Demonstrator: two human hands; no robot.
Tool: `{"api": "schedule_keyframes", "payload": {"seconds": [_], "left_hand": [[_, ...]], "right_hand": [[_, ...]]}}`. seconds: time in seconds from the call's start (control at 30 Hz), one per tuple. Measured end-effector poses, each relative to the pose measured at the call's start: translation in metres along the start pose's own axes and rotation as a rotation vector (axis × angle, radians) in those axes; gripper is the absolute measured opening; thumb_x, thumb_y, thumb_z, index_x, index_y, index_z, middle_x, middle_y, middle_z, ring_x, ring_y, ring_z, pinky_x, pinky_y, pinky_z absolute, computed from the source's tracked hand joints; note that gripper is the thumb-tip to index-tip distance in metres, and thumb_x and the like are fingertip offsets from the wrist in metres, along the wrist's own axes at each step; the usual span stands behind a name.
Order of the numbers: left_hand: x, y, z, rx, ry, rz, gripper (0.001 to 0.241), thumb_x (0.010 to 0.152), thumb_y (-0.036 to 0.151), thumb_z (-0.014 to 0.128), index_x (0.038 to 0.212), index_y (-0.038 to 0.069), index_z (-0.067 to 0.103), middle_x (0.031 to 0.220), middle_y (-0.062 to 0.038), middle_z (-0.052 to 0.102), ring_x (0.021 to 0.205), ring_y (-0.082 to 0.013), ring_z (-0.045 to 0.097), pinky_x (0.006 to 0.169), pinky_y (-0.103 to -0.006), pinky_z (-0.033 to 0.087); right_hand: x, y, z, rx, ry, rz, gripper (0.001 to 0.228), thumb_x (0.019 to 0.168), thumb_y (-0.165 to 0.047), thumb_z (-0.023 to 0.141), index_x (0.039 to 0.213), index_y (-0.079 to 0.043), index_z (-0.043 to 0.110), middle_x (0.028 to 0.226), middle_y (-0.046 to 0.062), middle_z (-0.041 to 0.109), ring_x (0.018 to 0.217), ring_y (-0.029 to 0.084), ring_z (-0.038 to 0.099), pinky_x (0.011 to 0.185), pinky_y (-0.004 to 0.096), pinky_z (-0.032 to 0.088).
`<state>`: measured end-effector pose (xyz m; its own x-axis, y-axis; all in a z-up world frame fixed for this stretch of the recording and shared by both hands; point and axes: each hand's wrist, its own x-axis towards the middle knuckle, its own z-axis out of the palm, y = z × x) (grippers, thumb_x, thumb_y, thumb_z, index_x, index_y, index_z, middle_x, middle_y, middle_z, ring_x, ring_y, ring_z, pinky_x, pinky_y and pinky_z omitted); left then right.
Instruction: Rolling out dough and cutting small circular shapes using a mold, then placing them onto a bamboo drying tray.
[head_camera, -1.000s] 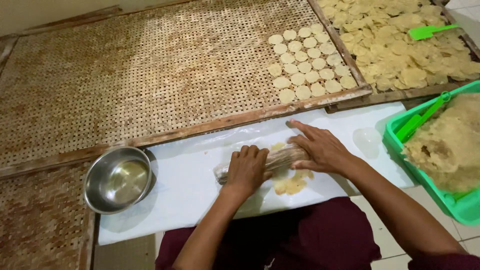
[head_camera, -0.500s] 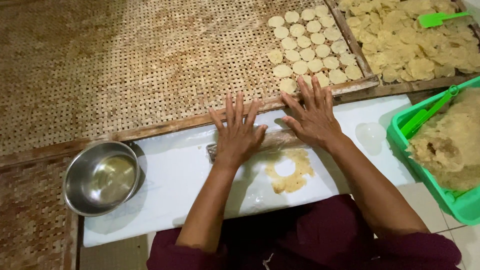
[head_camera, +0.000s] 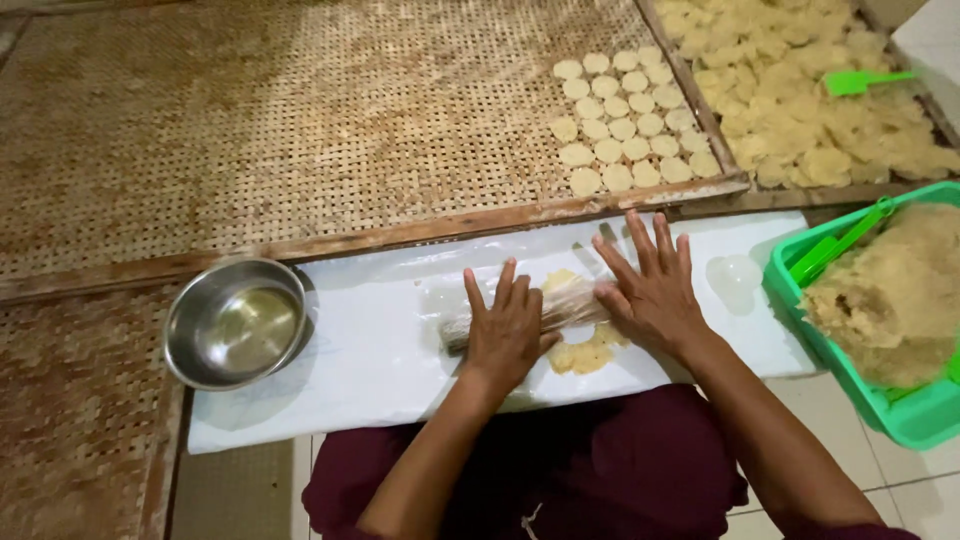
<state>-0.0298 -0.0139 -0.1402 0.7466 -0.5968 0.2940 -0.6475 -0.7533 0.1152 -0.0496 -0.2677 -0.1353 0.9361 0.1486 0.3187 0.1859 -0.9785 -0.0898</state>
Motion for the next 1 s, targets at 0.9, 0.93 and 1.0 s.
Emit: {"api": "schedule_keyframes", "payload": {"seconds": [0.9,0.93,1.0], "left_hand": [[-0.065,-0.082,-0.075,-0.207,-0.023,-0.419,0.057,0.08,0.046,0.083,0.12,0.011,0.06,0.103,-0.008,0.065,0.089,-0.0248,0.058,0.083,-0.0452,0.044],[-0.059,-0.081,-0.074,-0.206,-0.02,-0.422,0.057,0.08,0.046,0.083,0.12,0.011,0.06,0.103,-0.008,0.065,0.089,-0.0248,0.058,0.083,-0.0452,0.044],[-0.05,-0.076,-0.071,-0.134,-0.102,-0.315,0.054,0.086,0.059,0.074,0.108,0.012,0.061,0.095,-0.006,0.066,0.08,-0.0232,0.061,0.076,-0.0444,0.051]], "right_hand": [[-0.007,0.082,-0.058,0.105,-0.416,0.43,0.056,0.083,-0.012,0.074,0.137,-0.023,0.064,0.142,0.007,0.059,0.12,0.03,0.061,0.099,0.043,0.051],[-0.004,0.085,-0.055,0.106,-0.415,0.426,0.056,0.083,-0.012,0.074,0.137,-0.023,0.064,0.142,0.007,0.059,0.12,0.03,0.061,0.099,0.043,0.051],[-0.001,0.088,-0.05,-0.011,-0.372,0.309,0.067,0.076,-0.018,0.078,0.14,-0.026,0.06,0.161,0.014,0.044,0.135,0.042,0.05,0.104,0.058,0.049]]}}
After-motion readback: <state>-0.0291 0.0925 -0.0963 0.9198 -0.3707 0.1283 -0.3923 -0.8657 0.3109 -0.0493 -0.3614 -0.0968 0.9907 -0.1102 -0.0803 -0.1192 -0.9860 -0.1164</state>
